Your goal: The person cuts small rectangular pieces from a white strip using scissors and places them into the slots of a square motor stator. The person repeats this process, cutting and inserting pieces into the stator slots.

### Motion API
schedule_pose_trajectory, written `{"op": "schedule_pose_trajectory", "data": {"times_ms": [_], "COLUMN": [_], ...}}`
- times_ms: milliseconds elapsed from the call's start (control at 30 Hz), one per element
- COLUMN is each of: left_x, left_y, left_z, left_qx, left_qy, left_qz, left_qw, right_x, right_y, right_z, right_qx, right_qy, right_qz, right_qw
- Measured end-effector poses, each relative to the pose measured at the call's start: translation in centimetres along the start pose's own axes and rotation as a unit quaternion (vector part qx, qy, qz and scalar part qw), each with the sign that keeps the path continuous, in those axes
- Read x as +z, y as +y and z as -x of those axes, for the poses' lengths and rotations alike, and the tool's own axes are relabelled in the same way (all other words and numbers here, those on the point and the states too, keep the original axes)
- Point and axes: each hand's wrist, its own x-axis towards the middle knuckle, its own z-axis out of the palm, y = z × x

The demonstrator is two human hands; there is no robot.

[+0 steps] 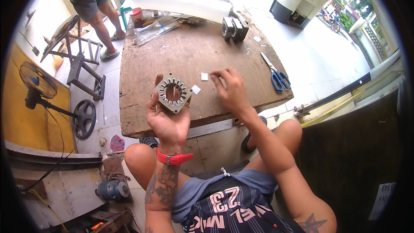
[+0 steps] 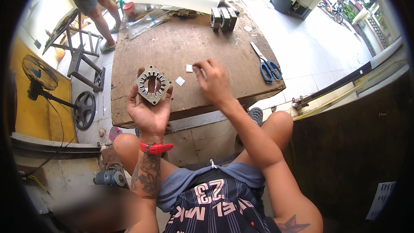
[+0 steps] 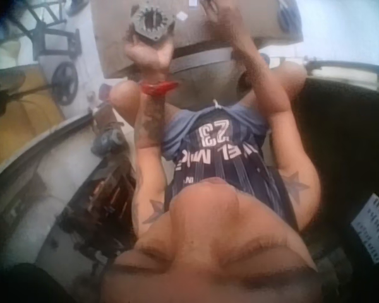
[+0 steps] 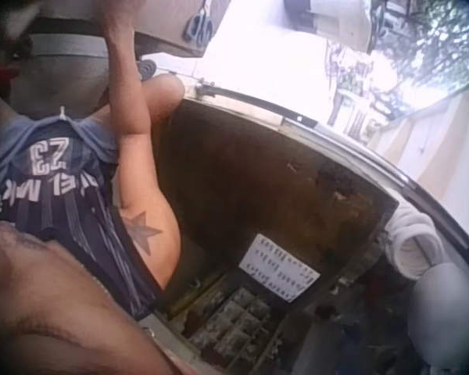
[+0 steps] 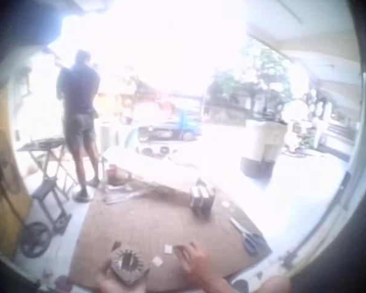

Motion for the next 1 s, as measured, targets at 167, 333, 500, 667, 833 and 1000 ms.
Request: {"op": "schedule_pose_trajectory", "data": {"times_ms": [167,333,500,667,833,1000], "left_x": [0.3,0.5,0.5,0.7,0.7,0.7], "left_y": [0.4,0.3,0.0,-0.3,-0.4,-0.5], "left_z": [0.0,0.1,0.1,0.2,0.3,0.6], "left_qx": [-0.039,-0.051,-0.037,-0.014,0.033,0.049], "left_qy": [-0.036,-0.045,-0.063,-0.068,-0.081,-0.096], "left_qz": [0.004,0.014,0.003,-0.017,-0.043,-0.062], "left_qw": [0.999,0.998,0.997,0.997,0.995,0.992], "right_x": [1.4,2.2,2.4,1.2,-0.4,-1.0], "right_y": [2.7,2.9,2.7,0.2,-3.7,-5.0], "right_z": [-1.5,-1.6,-1.5,-2.2,-0.1,0.4], "right_qx": [0.017,0.045,0.001,0.068,-0.139,-0.198], "right_qy": [-0.044,-0.07,-0.038,-0.025,0.005,0.037], "right_qz": [0.081,-0.009,0.053,-0.217,-0.168,-0.075], "right_qw": [0.996,0.996,0.998,0.974,0.976,0.977]}}
